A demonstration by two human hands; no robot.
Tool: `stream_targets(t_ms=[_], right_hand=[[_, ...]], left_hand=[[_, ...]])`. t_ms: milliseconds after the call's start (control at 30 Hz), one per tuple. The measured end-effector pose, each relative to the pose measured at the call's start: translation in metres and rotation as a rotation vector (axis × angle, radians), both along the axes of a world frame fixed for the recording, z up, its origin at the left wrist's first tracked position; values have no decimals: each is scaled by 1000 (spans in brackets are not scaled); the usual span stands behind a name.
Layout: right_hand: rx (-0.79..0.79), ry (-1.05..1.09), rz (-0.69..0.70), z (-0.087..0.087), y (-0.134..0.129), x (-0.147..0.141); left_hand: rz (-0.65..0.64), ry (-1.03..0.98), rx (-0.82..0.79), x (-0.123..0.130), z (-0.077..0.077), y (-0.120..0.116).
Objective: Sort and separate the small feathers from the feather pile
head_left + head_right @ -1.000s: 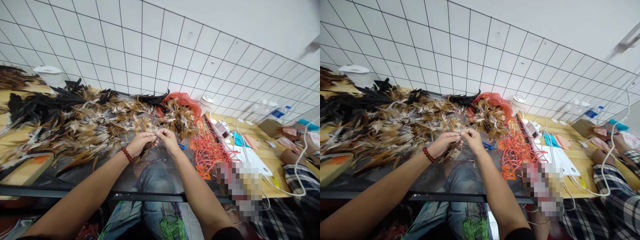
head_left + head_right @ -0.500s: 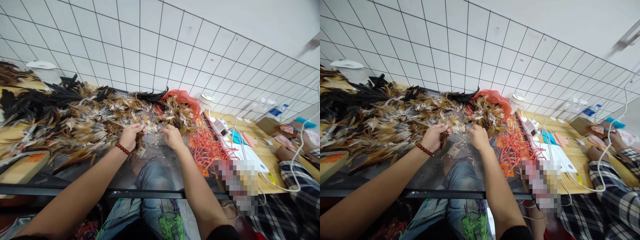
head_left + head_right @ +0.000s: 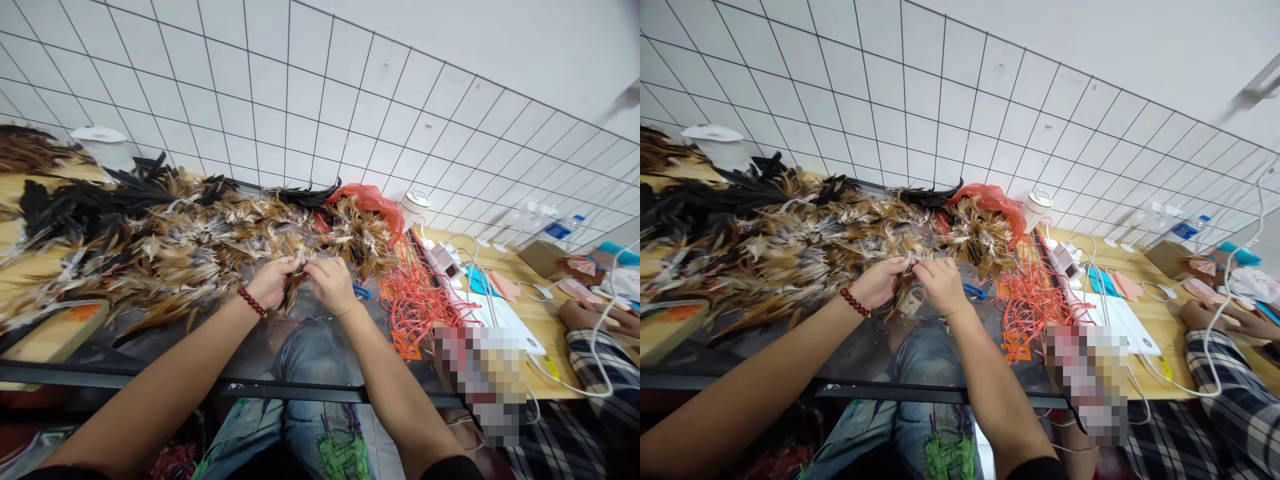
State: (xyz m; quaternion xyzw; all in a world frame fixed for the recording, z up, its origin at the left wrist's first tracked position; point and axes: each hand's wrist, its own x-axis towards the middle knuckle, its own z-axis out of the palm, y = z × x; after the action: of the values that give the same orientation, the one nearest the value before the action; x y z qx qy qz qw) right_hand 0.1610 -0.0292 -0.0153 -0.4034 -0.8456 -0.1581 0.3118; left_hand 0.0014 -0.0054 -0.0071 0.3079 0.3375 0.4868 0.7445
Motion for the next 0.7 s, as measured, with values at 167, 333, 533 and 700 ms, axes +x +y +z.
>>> stream_targets(t_ms=[167, 333, 533, 700], right_hand=[[-125, 267, 7, -1, -1, -6], [-568, 963, 58, -6, 10, -7], [-979, 1286, 360, -2, 12, -16], [-774, 1446, 239, 9, 16, 10]], left_hand=[[32, -31, 70, -4, -1, 3], [-154, -22, 188, -6, 0, 0], [-243, 30, 233, 0, 3, -9], [-175, 45, 165, 1, 0, -7]])
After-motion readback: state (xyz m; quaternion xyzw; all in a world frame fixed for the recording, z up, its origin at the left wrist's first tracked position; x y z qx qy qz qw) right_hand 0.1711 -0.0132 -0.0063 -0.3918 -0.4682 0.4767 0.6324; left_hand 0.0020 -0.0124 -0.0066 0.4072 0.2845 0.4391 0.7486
